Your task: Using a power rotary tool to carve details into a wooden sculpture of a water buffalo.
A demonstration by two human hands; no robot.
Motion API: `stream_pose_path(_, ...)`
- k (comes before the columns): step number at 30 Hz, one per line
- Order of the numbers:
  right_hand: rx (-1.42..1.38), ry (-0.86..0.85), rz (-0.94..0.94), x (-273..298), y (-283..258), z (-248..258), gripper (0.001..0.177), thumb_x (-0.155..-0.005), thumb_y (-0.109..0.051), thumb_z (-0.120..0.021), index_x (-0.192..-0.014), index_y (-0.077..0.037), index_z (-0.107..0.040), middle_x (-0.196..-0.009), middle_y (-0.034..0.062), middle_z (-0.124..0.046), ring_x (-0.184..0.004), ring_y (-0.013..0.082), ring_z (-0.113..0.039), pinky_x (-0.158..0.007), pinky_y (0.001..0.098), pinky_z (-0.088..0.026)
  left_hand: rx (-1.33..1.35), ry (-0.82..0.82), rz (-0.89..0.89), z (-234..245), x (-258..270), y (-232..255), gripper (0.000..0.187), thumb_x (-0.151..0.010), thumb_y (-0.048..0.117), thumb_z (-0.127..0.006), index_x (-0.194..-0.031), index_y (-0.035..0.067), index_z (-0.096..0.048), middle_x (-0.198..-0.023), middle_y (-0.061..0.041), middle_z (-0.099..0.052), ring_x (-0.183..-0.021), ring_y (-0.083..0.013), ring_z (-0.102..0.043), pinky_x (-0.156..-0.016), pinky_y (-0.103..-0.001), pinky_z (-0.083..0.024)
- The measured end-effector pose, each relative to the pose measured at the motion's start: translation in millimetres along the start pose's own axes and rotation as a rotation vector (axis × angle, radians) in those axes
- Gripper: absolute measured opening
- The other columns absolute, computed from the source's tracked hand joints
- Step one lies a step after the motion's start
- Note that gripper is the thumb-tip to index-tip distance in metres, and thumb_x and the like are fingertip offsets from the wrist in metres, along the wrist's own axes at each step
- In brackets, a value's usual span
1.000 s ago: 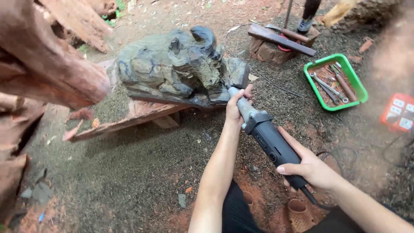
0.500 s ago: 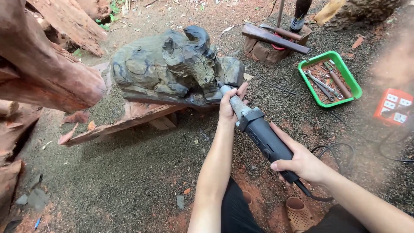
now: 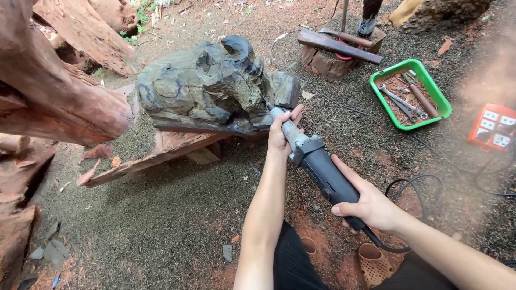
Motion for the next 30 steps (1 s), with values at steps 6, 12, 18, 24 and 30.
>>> stream_pose_path(6, 0.034, -0.004, -0.004, 4, -4, -4, 0.112, -0.065, 0.014, -0.075, -0.162, -0.027, -0.037, -0.094, 0.0306, -0.059, -0.050, 0.0456, -0.072, -0.032, 0.0482, -0.060, 0.008, 0.012, -0.001, -3, 3, 2, 0.029, -0.091, 0.036, -0.060, -0.104, 0.012, -0.068, -0.157, -0.003, -0.049, -0.152, -0.0227, -0.035, -0.099, -0.042, -0.046)
stream_pose_path(12, 0.048, -0.001, -0.007, 5, -2, -5, 0.112, -0.067, 0.016, -0.074, -0.162, -0.028, -0.036, -0.094, 0.0317, -0.060, -0.051, 0.0451, -0.072, -0.032, 0.0475, -0.059, 0.082, 0.006, -0.015, -7, 3, 4, 0.024, -0.091, 0.029, -0.063, -0.090, 0.005, -0.063, -0.156, -0.009, -0.047, -0.149, -0.0272, -0.037, -0.074, -0.044, -0.064)
stream_pose_path(18, 0.062, -0.008, 0.014, 9, -6, -7, 0.114, -0.066, 0.016, -0.073, -0.163, -0.029, -0.034, -0.085, 0.0309, -0.062, -0.049, 0.0431, -0.073, -0.031, 0.0474, -0.060, 0.104, 0.016, -0.045, -14, 8, 6, 0.024, -0.090, 0.026, -0.065, -0.085, 0.003, -0.060, -0.156, -0.011, -0.046, -0.148, -0.0297, -0.037, -0.069, -0.047, -0.065)
stream_pose_path(24, 0.190, -0.041, -0.112, 14, -17, -12, 0.118, -0.068, 0.010, -0.067, -0.167, -0.036, -0.022, -0.101, 0.0235, -0.067, -0.052, 0.0315, -0.064, -0.041, 0.0387, -0.047, 0.139, 0.053, -0.086, -24, 13, 10, 0.035, -0.085, 0.023, -0.062, -0.110, -0.002, -0.059, -0.124, -0.012, -0.058, -0.102, -0.0199, -0.060, -0.060, -0.033, -0.061)
stream_pose_path(30, 0.192, -0.044, -0.083, 14, -13, -12, 0.119, -0.066, 0.007, -0.068, -0.167, -0.035, -0.021, -0.106, 0.0226, -0.067, -0.057, 0.0313, -0.066, -0.045, 0.0400, -0.051, 0.133, 0.083, -0.099, -28, 18, 12, 0.061, -0.084, 0.023, -0.062, -0.137, -0.007, -0.059, -0.112, -0.010, -0.064, -0.084, -0.0166, -0.061, -0.057, -0.032, -0.059)
Point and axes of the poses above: each hand's wrist, its own x-axis away from the middle knuckle, its own z-axis out of the back of the hand, y = z × x, the point moved 3 cm from there along -x, towards the middle knuckle
